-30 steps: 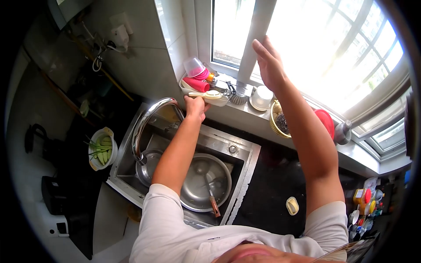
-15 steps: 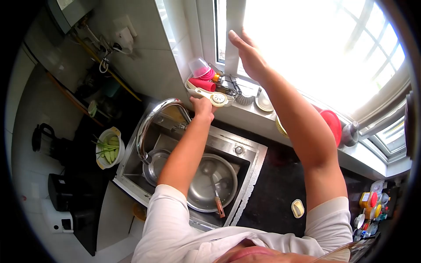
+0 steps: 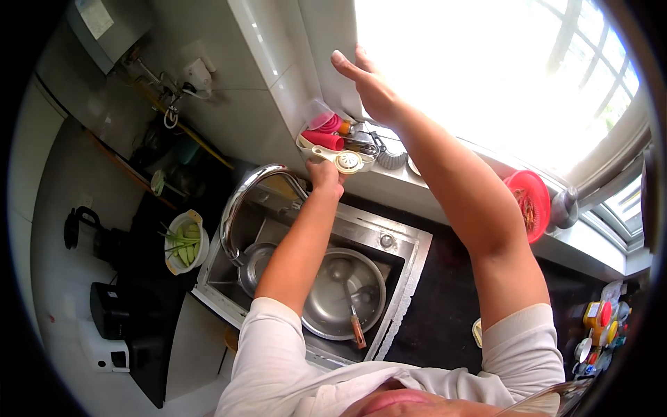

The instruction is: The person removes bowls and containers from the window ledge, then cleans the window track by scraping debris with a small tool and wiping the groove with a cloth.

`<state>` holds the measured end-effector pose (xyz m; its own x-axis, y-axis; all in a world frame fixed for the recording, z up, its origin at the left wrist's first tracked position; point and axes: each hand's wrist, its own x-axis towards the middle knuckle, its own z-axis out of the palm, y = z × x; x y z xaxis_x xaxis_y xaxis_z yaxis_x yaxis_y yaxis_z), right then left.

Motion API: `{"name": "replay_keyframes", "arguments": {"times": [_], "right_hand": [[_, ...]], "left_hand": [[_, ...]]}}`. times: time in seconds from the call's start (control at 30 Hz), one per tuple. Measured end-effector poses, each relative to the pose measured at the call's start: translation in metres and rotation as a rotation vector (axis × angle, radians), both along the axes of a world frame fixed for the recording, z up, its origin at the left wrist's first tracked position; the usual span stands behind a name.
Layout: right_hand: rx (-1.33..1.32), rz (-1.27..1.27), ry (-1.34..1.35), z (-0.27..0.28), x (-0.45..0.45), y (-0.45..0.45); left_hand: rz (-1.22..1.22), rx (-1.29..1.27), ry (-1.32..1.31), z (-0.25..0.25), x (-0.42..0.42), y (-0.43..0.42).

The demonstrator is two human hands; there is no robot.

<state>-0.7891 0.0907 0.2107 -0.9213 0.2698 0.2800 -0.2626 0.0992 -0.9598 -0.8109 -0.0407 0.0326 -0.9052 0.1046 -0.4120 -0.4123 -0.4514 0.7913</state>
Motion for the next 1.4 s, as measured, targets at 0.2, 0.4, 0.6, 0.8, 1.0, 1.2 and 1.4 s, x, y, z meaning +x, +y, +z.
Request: {"name": "replay_keyframes", "arguments": {"times": [0.2, 0.4, 0.6, 0.8, 1.0, 1.2, 1.4], "right_hand": [[-0.077, 0.122, -0.025, 0.013, 0.014, 0.014], [0.557, -0.154, -0.099, -0.032, 0.050, 0.007], [1.295, -0.088, 0.217, -0.100, 0.091, -0.027], [1.111, -0.270, 0.366, -0.107, 0.067, -0.018], [0.741, -0.494, 0.053, -0.078, 0.047, -0.007], [0.911, -0.316, -0.029, -0.099, 0.056, 0.009], [0.868, -0.470, 0.069, -0.079, 0.130, 0.026]], "left_hand": [[0.013, 0.023, -0.043, 0.011, 0.007, 0.002], [0.029, -0.041, -0.095, 0.013, 0.017, 0.001], [0.077, -0.247, -0.205, 0.036, 0.026, 0.006], [0.027, -0.279, -0.124, 0.029, 0.008, 0.003], [-0.099, -0.141, -0.109, 0.022, 0.013, -0.012], [-0.116, -0.094, -0.035, 0.016, 0.017, -0.010], [0.034, 0.001, -0.075, 0.006, 0.010, -0.012]]}}
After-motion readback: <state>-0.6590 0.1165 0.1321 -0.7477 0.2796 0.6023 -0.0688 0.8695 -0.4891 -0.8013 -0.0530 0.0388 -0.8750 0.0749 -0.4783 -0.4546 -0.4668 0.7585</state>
